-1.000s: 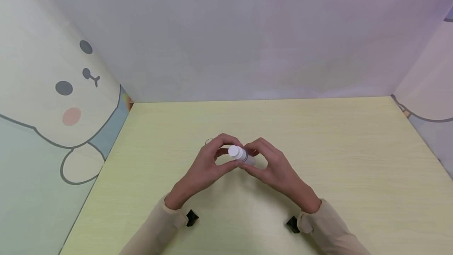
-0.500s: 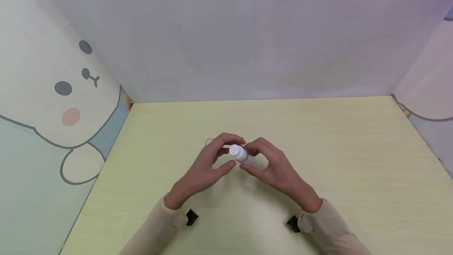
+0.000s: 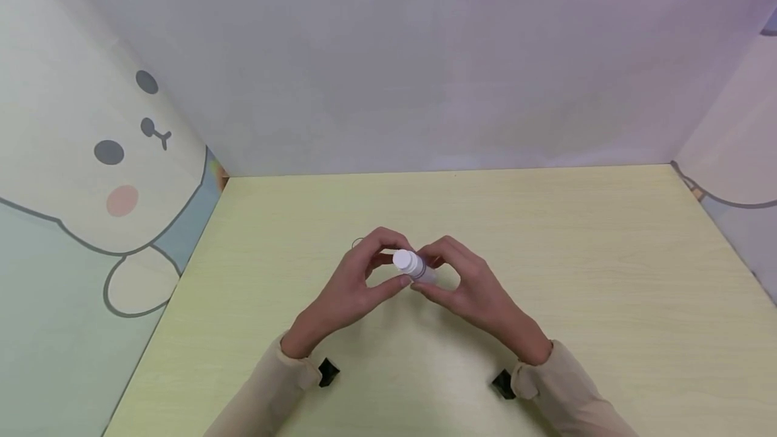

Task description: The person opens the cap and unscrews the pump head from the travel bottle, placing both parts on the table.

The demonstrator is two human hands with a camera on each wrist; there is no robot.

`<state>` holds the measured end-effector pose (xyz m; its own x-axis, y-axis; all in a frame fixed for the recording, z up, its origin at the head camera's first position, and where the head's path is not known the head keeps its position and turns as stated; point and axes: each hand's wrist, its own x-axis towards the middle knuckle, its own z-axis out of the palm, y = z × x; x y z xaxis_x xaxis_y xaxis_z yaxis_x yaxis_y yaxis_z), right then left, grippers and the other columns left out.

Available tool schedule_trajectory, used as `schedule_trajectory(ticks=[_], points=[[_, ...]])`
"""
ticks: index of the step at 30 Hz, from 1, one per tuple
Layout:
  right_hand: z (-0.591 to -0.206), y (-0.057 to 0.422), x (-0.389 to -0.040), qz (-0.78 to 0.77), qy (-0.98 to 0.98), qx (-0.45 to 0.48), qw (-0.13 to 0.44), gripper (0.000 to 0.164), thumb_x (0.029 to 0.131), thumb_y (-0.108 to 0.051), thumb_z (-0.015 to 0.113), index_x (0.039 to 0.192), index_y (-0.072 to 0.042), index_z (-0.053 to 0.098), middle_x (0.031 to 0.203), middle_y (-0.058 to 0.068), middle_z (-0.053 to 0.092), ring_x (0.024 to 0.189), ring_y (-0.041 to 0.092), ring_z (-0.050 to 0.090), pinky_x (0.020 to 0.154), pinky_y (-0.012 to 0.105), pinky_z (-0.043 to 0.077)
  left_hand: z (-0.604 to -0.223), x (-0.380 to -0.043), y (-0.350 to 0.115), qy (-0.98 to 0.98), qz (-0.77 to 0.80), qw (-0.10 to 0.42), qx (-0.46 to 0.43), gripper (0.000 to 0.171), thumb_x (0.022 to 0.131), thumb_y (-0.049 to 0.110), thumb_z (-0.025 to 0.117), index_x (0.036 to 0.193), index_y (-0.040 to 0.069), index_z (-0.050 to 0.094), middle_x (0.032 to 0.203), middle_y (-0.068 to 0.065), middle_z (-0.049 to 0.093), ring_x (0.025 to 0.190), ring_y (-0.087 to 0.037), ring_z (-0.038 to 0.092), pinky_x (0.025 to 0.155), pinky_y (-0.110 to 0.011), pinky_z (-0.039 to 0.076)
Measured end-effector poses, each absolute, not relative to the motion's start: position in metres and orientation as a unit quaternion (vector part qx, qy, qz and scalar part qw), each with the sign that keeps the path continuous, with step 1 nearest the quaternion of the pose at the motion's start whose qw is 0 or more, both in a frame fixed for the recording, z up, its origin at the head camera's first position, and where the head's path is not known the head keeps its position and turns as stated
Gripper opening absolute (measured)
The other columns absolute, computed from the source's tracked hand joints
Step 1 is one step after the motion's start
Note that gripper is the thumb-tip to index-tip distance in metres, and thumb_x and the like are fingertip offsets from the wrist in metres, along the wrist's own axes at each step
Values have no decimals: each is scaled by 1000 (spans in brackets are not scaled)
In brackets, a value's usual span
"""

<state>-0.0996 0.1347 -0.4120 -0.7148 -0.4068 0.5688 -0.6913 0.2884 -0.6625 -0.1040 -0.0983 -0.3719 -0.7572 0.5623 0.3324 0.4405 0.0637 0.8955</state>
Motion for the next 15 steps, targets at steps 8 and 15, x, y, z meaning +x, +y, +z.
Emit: schedule_trajectory(ticks=[8,15], points=[[-410,133,-98,484,-789,353,137,49,80,-10,91,122,-17,66,113,-7,68,102,8,63,90,27,59,-373,-105,-98,723,601,55,336,40,91,3,79,121,11,54,118,-6,59,111,-18,62,102,-33,58],[-409,134,-98,478,-794,350,136,49,80,-10,91,122,-17,66,113,-7,67,101,8,63,89,28,59,-373,-105,-99,732,583,62,346,51,94,3,76,137,14,51,131,-10,58,123,-19,59,104,-33,56]])
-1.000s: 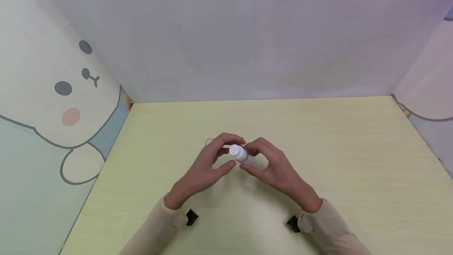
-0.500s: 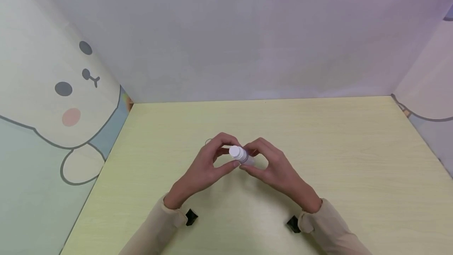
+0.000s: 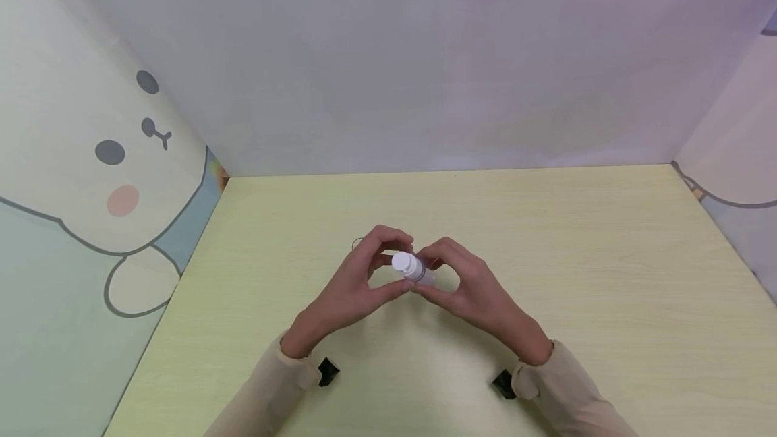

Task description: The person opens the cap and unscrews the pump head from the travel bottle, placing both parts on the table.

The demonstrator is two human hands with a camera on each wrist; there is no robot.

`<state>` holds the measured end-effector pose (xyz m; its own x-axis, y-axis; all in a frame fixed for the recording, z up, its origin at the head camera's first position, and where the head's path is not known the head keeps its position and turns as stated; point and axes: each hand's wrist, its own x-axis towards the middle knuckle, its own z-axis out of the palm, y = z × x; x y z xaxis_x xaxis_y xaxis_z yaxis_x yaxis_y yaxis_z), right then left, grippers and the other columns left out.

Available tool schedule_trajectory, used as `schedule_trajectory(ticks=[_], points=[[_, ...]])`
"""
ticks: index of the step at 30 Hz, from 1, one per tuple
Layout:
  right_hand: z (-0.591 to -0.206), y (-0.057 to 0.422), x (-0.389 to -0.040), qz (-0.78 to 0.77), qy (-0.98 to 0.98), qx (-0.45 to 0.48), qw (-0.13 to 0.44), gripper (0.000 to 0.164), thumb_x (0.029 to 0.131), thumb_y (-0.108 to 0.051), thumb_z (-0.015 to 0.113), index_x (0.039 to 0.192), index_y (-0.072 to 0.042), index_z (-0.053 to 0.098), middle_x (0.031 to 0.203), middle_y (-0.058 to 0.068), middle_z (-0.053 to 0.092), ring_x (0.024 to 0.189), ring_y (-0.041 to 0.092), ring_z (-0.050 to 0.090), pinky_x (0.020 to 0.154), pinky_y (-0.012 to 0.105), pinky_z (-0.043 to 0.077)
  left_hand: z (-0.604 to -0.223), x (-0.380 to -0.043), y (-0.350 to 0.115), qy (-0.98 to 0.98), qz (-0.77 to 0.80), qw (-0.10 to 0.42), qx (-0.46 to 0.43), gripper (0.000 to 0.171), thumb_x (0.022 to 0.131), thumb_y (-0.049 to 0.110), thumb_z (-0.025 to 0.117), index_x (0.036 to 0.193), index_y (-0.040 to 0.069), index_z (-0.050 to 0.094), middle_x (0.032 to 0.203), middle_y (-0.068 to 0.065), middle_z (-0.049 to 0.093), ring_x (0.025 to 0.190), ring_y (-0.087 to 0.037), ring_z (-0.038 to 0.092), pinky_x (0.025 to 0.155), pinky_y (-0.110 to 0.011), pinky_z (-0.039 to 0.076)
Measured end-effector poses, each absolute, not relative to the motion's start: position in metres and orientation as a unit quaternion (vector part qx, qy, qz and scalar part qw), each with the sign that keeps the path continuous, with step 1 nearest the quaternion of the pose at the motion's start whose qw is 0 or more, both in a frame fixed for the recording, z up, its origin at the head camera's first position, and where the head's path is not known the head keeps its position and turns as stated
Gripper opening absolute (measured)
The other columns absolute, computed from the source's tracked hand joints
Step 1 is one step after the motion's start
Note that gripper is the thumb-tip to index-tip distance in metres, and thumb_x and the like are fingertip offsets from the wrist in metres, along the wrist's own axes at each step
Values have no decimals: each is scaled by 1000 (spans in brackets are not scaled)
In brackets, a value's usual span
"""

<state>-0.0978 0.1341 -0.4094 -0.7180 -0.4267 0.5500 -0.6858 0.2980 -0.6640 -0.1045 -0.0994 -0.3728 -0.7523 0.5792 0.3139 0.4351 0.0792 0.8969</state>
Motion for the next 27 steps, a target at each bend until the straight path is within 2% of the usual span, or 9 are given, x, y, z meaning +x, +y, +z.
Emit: schedule_trajectory(ticks=[3,8,17,27], points=[[-410,135,-98,476,-797,347,135,49,81,-11,91,122,-16,66,112,-7,66,101,8,63,89,27,58,-372,-104,-100,736,570,59,361,48,97,0,69,140,16,53,135,-7,58,127,-18,58,108,-35,54],[-411,136,-99,475,-796,348,138,47,82,-13,90,122,-16,66,111,-7,66,101,8,63,90,26,58,-372,-104,-101,732,566,50,376,36,101,1,65,133,15,60,129,-2,62,119,-19,61,107,-37,55],[-411,135,-98,479,-796,341,142,47,82,-13,91,121,-17,67,113,-8,67,101,7,63,89,27,59,-372,-104,-101,751,562,34,345,40,94,5,76,128,17,59,125,0,61,119,-17,60,104,-35,58],[-411,132,-98,446,-808,339,183,43,80,-16,92,115,-14,67,110,-6,66,99,9,63,86,26,59,-374,-104,-99,783,521,-8,339,37,90,12,83,115,15,56,114,1,61,111,-13,61,99,-35,59]])
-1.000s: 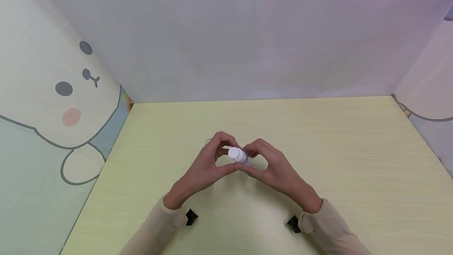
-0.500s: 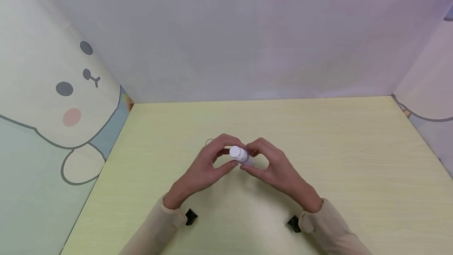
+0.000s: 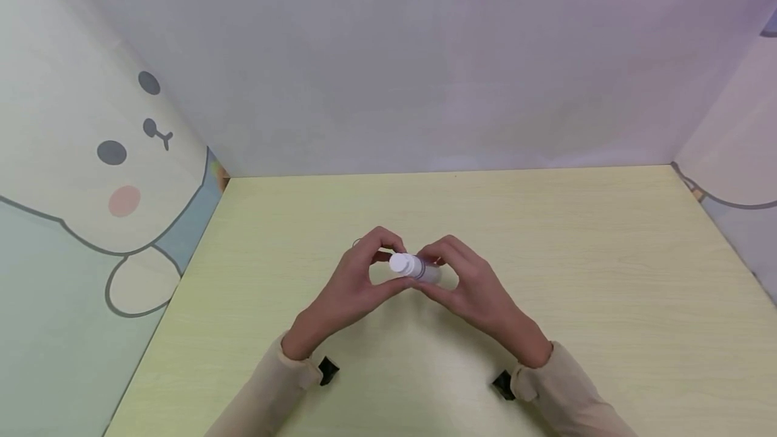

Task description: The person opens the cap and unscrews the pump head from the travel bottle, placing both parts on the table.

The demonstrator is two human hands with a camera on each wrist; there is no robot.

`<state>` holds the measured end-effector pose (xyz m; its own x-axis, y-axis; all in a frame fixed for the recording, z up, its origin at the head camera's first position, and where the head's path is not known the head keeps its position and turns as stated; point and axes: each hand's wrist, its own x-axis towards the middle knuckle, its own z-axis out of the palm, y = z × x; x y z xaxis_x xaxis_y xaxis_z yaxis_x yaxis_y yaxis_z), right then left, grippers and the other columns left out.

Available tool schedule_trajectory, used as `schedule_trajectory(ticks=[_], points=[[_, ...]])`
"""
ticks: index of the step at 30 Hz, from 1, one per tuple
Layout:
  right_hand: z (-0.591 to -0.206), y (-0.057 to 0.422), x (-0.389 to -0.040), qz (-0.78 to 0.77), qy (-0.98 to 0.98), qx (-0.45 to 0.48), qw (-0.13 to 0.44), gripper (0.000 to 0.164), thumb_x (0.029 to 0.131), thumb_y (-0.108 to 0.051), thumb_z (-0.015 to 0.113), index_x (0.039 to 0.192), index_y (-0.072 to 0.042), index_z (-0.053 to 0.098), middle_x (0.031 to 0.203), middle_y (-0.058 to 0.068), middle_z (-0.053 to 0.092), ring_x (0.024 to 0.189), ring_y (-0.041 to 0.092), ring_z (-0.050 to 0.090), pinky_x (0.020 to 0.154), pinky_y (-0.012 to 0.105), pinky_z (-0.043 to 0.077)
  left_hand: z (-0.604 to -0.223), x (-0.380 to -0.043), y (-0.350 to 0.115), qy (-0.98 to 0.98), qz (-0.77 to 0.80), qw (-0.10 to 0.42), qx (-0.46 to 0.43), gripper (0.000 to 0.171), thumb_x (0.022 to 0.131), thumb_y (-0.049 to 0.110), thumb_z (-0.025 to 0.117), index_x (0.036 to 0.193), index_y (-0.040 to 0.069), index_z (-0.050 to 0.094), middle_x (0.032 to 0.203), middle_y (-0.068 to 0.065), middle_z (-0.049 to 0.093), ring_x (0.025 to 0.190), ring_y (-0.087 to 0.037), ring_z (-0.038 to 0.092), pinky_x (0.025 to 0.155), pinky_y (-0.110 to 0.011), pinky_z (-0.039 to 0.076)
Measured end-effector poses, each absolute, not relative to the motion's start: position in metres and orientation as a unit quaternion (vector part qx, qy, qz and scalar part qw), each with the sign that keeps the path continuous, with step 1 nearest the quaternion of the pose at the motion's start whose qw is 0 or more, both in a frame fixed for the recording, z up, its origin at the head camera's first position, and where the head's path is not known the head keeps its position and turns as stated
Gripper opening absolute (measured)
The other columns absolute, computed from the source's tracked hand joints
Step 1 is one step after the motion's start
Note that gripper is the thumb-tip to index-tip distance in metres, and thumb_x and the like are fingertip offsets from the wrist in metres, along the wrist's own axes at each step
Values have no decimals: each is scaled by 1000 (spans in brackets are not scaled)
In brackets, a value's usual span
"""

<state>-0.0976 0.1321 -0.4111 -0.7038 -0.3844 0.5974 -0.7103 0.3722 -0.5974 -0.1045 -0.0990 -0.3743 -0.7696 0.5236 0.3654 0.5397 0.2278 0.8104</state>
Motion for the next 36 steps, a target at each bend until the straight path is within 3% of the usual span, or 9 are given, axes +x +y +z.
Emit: schedule_trajectory(ticks=[7,10,15,22,29,36], points=[[-410,135,-98,430,-824,324,178,45,80,-10,91,116,-14,67,110,-4,66,97,10,63,82,31,60,-372,-104,-99,-790,-509,5,-342,67,93,10,79,148,18,43,135,-2,53,129,-19,51,102,-36,56],[-411,135,-99,428,-824,323,183,44,79,-10,92,116,-14,67,110,-4,67,96,10,63,79,33,60,-370,-103,-101,-774,-530,1,-347,70,95,3,73,155,18,39,145,-5,52,135,-25,50,104,-35,55],[-412,135,-100,425,-828,319,181,43,80,-11,91,114,-14,67,109,-5,66,96,9,63,79,33,60,-366,-102,-100,-754,-550,-5,-359,62,97,-4,66,152,15,45,147,-8,57,134,-26,54,106,-37,55],[-413,136,-101,420,-830,319,181,43,79,-9,92,113,-14,67,109,-4,66,96,10,63,81,31,60,-367,-102,-98,-757,-549,-1,-355,61,95,-12,65,148,13,50,132,-8,66,126,-21,62,104,-38,57],[-413,137,-101,417,-833,318,176,44,79,-11,92,115,-14,67,111,-5,66,99,10,63,80,34,61,-368,-103,-99,-762,-546,8,-349,53,95,-1,72,143,12,54,129,-7,65,122,-19,62,96,-34,61],[-412,138,-100,411,-837,317,173,43,80,-13,92,115,-14,67,111,-4,66,100,11,64,81,36,61,-372,-104,-99,-778,-522,28,-350,35,95,9,77,126,15,63,122,1,63,110,-13,60,90,-35,62]])
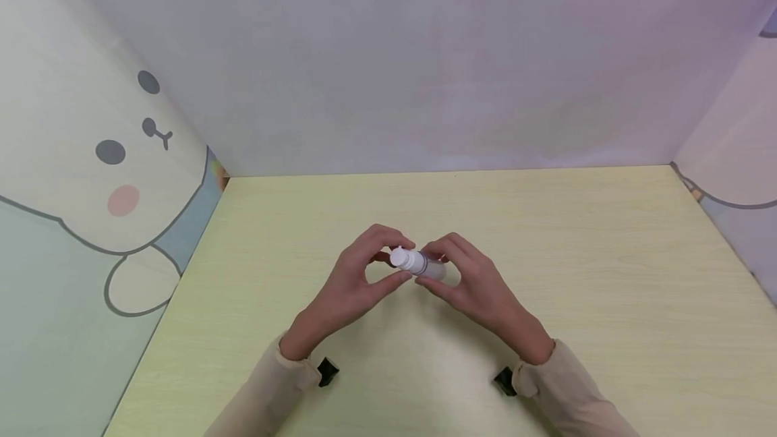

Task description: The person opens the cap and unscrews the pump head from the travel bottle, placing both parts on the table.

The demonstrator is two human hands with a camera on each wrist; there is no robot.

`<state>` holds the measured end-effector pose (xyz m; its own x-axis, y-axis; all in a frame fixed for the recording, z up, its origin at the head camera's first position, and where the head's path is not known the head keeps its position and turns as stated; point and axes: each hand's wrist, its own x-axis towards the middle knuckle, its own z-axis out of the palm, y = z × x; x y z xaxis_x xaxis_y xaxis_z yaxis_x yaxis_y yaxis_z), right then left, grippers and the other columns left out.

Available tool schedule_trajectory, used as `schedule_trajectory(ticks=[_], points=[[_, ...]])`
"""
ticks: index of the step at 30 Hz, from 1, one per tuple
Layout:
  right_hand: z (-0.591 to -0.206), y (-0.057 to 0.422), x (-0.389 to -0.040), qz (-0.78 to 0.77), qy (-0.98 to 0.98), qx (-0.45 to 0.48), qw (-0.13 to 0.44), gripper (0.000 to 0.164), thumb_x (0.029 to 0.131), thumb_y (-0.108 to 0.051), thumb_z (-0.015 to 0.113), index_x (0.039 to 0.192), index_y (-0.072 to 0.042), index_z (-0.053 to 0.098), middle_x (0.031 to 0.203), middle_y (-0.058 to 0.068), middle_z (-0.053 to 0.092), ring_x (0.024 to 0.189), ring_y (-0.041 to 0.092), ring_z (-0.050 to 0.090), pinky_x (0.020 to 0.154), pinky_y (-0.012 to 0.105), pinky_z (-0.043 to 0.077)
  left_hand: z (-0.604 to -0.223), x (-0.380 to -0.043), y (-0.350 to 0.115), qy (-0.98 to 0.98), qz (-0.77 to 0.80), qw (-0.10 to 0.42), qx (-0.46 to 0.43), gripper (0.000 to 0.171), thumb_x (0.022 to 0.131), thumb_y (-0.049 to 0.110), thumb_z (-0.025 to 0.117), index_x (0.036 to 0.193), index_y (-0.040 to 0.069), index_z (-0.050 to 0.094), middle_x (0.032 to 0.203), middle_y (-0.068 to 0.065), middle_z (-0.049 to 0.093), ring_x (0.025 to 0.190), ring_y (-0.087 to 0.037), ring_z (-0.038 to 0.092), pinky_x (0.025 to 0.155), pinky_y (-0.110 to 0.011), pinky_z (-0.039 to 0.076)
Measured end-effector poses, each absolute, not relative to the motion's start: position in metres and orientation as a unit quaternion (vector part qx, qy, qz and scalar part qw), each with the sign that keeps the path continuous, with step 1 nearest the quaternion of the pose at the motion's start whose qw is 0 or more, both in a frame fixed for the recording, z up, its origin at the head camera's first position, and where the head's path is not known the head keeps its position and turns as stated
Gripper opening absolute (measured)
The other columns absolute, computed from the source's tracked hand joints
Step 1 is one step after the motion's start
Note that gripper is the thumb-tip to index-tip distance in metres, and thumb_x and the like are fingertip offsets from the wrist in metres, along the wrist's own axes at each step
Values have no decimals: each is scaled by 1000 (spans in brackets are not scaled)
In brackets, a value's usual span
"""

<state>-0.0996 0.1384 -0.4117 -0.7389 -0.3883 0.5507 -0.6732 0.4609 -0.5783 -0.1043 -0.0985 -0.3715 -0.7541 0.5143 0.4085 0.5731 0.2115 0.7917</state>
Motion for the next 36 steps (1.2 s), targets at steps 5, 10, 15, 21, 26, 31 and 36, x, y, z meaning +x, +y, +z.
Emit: schedule_trajectory(ticks=[5,10,15,21,26,31,36], points=[[-411,138,-99,408,-837,320,173,43,80,-13,91,116,-14,67,111,-5,66,101,10,63,83,35,61,-373,-104,-98,-787,-513,39,-340,32,94,11,79,121,17,63,116,2,62,105,-11,59,89,-30,60],[-411,137,-99,404,-835,328,181,43,80,-12,92,115,-15,67,110,-5,66,100,10,63,83,32,60,-373,-104,-98,-789,-515,47,-332,32,91,12,82,116,16,62,112,1,62,104,-13,59,89,-31,59],[-411,137,-99,403,-836,324,182,44,79,-11,92,115,-15,67,110,-4,66,99,11,63,82,35,61,-373,-103,-98,-792,-507,48,-336,42,90,13,83,125,15,61,121,0,61,114,-14,57,95,-36,58],[-412,138,-99,402,-839,320,179,45,79,-12,92,116,-14,67,110,-3,66,98,12,63,80,36,60,-370,-101,-99,-778,-508,46,-366,51,95,1,73,141,14,56,139,-4,59,128,-19,55,101,-37,57],[-411,138,-99,408,-839,318,169,45,80,-13,92,116,-14,67,111,-4,66,100,12,64,81,37,61,-370,-101,-98,-770,-517,43,-372,47,95,-6,69,137,12,58,132,-6,64,122,-19,61,101,-36,58],[-411,139,-99,410,-838,319,166,44,81,-13,91,117,-14,67,112,-5,66,100,12,64,82,36,60,-371,-102,-98,-779,-512,51,-357,42,93,0,75,131,12,60,125,-4,65,117,-17,61,96,-34,58],[-412,139,-99,410,-834,326,173,44,80,-12,91,117,-14,67,111,-5,66,99,12,63,81,34,60,-371,-102,-98,-785,-512,57,-346,33,93,9,78,122,16,64,120,-1,63,111,-14,59,92,-32,58]])
